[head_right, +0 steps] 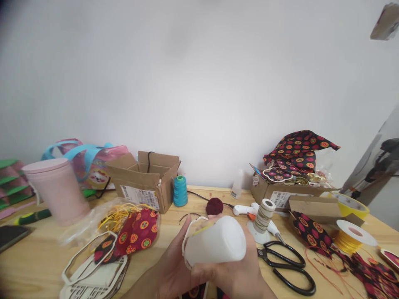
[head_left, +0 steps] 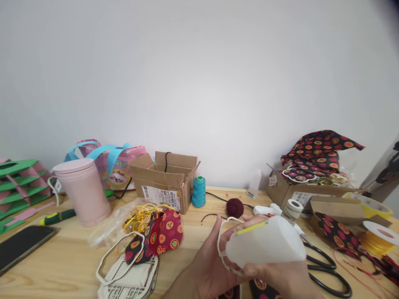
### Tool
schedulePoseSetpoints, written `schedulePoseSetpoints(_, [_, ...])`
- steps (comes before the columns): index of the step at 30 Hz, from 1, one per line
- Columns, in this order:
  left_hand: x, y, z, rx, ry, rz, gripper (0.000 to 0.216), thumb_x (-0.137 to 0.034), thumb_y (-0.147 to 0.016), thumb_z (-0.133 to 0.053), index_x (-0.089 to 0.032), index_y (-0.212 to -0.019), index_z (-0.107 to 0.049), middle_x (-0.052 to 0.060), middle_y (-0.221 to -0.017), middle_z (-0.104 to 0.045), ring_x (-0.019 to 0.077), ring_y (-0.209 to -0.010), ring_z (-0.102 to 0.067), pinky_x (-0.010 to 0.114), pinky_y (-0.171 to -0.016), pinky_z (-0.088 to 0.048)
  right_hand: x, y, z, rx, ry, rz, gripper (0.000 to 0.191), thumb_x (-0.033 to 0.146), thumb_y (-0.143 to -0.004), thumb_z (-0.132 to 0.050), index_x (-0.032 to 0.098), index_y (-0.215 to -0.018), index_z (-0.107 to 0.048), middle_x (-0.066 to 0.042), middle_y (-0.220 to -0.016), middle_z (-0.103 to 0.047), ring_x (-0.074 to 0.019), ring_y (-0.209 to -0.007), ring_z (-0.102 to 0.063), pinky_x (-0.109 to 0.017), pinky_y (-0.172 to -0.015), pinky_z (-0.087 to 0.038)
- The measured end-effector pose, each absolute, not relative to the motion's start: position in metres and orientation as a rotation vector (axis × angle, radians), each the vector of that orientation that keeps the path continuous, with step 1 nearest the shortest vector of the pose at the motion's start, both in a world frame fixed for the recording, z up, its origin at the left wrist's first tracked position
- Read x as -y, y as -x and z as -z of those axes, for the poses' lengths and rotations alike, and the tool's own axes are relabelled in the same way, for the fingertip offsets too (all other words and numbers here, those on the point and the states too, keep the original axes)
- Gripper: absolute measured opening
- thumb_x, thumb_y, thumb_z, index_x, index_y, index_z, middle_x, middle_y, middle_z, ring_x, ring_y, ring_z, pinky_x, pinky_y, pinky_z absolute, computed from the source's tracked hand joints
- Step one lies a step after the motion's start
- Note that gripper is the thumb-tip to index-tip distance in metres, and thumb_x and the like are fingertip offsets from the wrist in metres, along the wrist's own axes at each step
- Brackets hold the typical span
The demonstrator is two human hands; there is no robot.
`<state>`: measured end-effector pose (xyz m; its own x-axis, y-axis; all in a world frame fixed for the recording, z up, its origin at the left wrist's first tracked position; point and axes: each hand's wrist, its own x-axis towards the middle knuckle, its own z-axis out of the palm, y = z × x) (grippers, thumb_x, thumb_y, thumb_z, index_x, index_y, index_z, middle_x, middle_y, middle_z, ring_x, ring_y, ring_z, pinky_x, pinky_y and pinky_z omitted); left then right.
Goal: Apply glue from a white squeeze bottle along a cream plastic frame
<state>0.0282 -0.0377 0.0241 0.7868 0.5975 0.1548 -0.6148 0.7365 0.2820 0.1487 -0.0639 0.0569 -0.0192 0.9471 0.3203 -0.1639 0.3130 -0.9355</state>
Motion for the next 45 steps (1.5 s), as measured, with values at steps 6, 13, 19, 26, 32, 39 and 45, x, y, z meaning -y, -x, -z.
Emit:
schedulePoseSetpoints(6, [0.0387,-0.0277,-0.0242,0.045,-0.359,-0.633,0.073,-0.061,-0.079,-0.021,-0.005,-0.121,-0.042,0.016,-0.103,-0.061,0.025,-0.095,-0.054,0.03,-0.076,-0.034,0.0636,-0.1507,-0.0576,1.264,0.84,-1.124,0.059,0.027,-0.04,-0.08,0.022,-0.092,-0.052,-0.004,-0.087,-0.065,-0.0235,-0.078,-0.062,-0.03,-0.066,-0.053])
schedulePoseSetpoints(13, [0.0383,-0.0281,-0.0232,0.044,-0.345,-0.628,0.073,-0.061,-0.079,-0.022,-0.004,-0.121,-0.042,0.018,-0.104,-0.06,0.0254,-0.096,-0.054,0.03,-0.077,-0.034,0.0633,-0.1498,-0.0604,1.283,0.782,-1.131,0.053,0.028,-0.041,-0.08,0.021,-0.087,-0.054,-0.002,-0.078,-0.065,-0.0201,-0.071,-0.061,-0.026,-0.062,-0.052])
schedulePoseSetpoints(19, [0.0379,-0.0283,-0.0225,0.047,-0.353,-0.656,0.072,-0.061,-0.079,-0.022,-0.006,-0.118,-0.045,0.016,-0.101,-0.062,0.0246,-0.093,-0.056,0.03,-0.075,-0.034,0.0639,-0.15,-0.0609,1.292,0.881,-1.082,0.066,0.041,-0.038,-0.08,0.02,-0.094,-0.051,-0.005,-0.082,-0.066,-0.0229,-0.071,-0.062,-0.029,-0.061,-0.053])
schedulePoseSetpoints(26, [0.0356,-0.0273,-0.0203,0.01,-0.347,-0.659,0.073,-0.061,-0.079,-0.023,-0.005,-0.122,-0.041,0.016,-0.101,-0.062,0.0247,-0.091,-0.056,0.03,-0.073,-0.035,0.0627,-0.1515,-0.0635,1.31,0.898,-1.116,0.066,0.042,-0.037,-0.08,0.02,-0.093,-0.052,-0.003,-0.071,-0.066,-0.022,-0.064,-0.061,-0.029,-0.057,-0.053])
schedulePoseSetpoints(32, [0.0367,-0.0275,-0.0226,0.035,-0.359,-0.654,0.073,-0.06,-0.08,-0.02,-0.003,-0.119,-0.043,0.016,-0.094,-0.064,0.0246,-0.089,-0.057,0.03,-0.072,-0.035,0.0638,-0.1488,-0.0584,1.262,0.885,-1.084,0.079,0.04,-0.033,-0.081,0.018,-0.101,-0.049,-0.005,-0.078,-0.067,-0.0222,-0.068,-0.062,-0.03,-0.061,-0.053])
schedulePoseSetpoints(39, [0.0368,-0.0285,-0.0242,0.022,-0.352,-0.661,0.07,-0.06,-0.08,-0.021,-0.008,-0.124,-0.038,0.014,-0.103,-0.061,0.0237,-0.093,-0.055,0.029,-0.074,-0.035,0.0626,-0.1518,-0.0636,1.321,0.904,-1.1,0.065,0.043,-0.041,-0.078,0.019,-0.095,-0.05,-0.005,-0.078,-0.066,-0.0226,-0.068,-0.063,-0.029,-0.061,-0.052])
schedulePoseSetpoints(45, [0.0344,-0.0278,-0.0193,0.026,-0.349,-0.66,0.076,-0.062,-0.078,-0.021,-0.004,-0.124,-0.037,0.017,-0.102,-0.061,0.0257,-0.093,-0.055,0.03,-0.073,-0.035,0.0633,-0.151,-0.0626,1.281,0.911,-1.09,0.066,0.041,-0.038,-0.08,0.02,-0.093,-0.052,-0.003,-0.071,-0.067,-0.0211,-0.063,-0.063,-0.026,-0.056,-0.052])
